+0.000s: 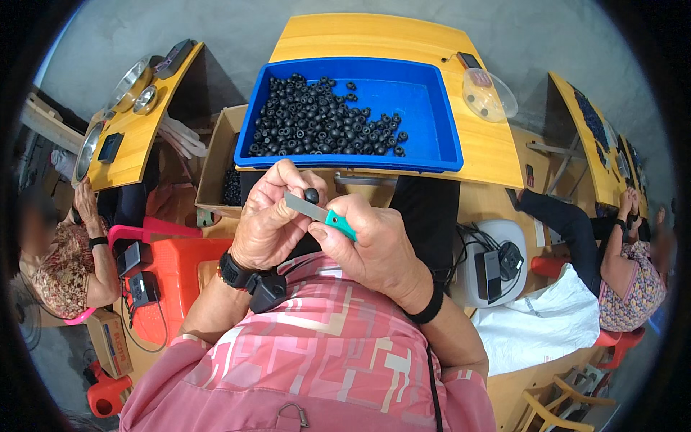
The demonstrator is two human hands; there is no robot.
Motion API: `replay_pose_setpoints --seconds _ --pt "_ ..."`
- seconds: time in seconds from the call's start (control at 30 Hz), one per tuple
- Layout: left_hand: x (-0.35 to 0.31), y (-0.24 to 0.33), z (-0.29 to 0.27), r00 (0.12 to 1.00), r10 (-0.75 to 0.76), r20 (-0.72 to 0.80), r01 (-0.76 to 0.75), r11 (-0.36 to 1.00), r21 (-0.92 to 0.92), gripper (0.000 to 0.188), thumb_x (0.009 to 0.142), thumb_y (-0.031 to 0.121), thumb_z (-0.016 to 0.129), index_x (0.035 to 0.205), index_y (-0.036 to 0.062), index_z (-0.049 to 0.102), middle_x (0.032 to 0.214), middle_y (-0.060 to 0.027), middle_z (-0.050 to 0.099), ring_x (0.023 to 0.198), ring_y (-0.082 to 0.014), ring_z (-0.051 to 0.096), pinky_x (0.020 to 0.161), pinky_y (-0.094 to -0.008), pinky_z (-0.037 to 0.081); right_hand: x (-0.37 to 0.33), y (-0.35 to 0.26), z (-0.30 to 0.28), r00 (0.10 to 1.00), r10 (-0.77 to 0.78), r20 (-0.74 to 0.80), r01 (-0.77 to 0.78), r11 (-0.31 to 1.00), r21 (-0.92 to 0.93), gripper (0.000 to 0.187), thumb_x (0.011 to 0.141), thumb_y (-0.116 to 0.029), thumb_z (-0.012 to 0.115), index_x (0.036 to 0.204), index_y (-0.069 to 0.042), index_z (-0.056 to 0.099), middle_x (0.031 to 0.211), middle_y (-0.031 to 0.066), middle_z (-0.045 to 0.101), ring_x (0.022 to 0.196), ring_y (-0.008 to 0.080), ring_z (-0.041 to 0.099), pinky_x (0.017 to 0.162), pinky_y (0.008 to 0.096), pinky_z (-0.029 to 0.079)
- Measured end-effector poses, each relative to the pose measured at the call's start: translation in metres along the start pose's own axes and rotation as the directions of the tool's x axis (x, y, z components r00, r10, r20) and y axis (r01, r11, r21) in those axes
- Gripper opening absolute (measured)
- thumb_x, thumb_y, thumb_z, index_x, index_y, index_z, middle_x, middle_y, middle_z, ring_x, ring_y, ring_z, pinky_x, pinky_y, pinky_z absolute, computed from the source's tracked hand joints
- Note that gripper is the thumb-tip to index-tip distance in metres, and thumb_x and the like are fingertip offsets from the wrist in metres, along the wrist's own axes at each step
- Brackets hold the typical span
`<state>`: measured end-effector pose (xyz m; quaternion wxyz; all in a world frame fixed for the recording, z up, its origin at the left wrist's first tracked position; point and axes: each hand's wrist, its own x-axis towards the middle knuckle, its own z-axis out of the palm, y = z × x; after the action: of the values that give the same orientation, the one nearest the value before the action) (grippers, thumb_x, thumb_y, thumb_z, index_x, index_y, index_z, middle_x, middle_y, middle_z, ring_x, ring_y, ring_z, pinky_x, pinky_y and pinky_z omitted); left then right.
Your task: Trimming excess material from small black rubber or plastic parts using a handheld scraper.
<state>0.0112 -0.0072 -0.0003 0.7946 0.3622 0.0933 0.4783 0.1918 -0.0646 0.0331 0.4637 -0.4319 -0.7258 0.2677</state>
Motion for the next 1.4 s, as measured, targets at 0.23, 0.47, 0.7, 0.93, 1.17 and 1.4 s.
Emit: replay_pose_setpoints --seconds 0.23,0.47,0.7,0.93,1.17,1.4 --pt "0.0 -0.002 0.001 0.999 0.036 -0.013 -0.036 0.999 0.03 0.022 0.092 0.014 0.076 0.104 0.0079 0.059 0.104 -0.0123 0.061 0.097 -0.0189 0.061 0.087 -0.032 0.053 0.001 0.001 0.004 0.998 -0.03 -0.053 0.028 0.999 -0.043 0.02 0.091 -0.017 0.074 0.096 -0.004 0.059 0.069 0.0121 0.066 0.06 0.0291 0.069 0.054 0.0362 0.052" --pt "0.0 -0.002 0.005 0.998 0.057 -0.028 -0.057 0.998 0.023 0.012 0.095 0.007 0.069 0.099 0.0077 0.058 0.11 -0.0092 0.065 0.096 -0.0126 0.064 0.085 -0.0255 0.053 0.002 0.002 0.005 0.998 0.004 -0.057 -0.005 1.0 -0.019 0.019 0.093 -0.016 0.072 0.097 -0.003 0.059 0.069 0.0125 0.065 0.06 0.0295 0.068 0.053 0.0368 0.051" --pt "0.0 -0.002 0.002 0.991 0.132 -0.013 -0.128 0.977 0.172 0.018 0.095 0.013 0.072 0.098 0.0089 0.055 0.106 -0.0123 0.06 0.095 -0.0183 0.061 0.085 -0.0328 0.053 0.003 -0.001 0.003 0.999 0.023 -0.026 -0.024 0.999 -0.022 0.017 0.094 -0.015 0.071 0.097 -0.003 0.059 0.068 0.0115 0.065 0.059 0.0268 0.068 0.053 0.035 0.051" --pt "0.0 -0.002 0.012 0.993 0.11 -0.042 -0.109 0.994 0.03 0.013 0.095 0.008 0.071 0.096 0.0058 0.057 0.104 -0.0097 0.062 0.09 -0.0126 0.06 0.084 -0.0278 0.05 0.0 0.009 0.01 0.994 0.025 -0.107 -0.023 0.999 0.023 0.017 0.095 -0.017 0.071 0.095 -0.003 0.061 0.068 0.0103 0.063 0.057 0.0208 0.065 0.054 0.0321 0.05" --pt "0.002 -0.001 0.008 0.976 0.214 0.034 -0.216 0.969 0.118 0.015 0.095 0.011 0.071 0.096 0.0046 0.057 0.099 -0.0109 0.062 0.089 -0.0141 0.059 0.082 -0.0282 0.05 0.001 0.017 0.006 0.961 0.177 -0.213 -0.152 0.98 0.127 0.017 0.096 -0.017 0.071 0.095 -0.003 0.061 0.072 0.0035 0.062 0.066 0.0083 0.056 0.06 0.0271 0.048" --pt "0.003 -0.001 0.008 0.992 0.122 -0.036 -0.122 0.992 0.019 0.016 0.096 0.013 0.071 0.098 0.0046 0.057 0.103 -0.0112 0.064 0.089 -0.0148 0.061 0.083 -0.0284 0.052 0.005 -0.003 0.006 0.964 0.133 -0.231 -0.084 0.974 0.208 0.021 0.09 -0.005 0.074 0.109 -0.004 0.066 0.089 0.0037 0.071 0.079 0.0064 0.064 0.07 0.0241 0.052"
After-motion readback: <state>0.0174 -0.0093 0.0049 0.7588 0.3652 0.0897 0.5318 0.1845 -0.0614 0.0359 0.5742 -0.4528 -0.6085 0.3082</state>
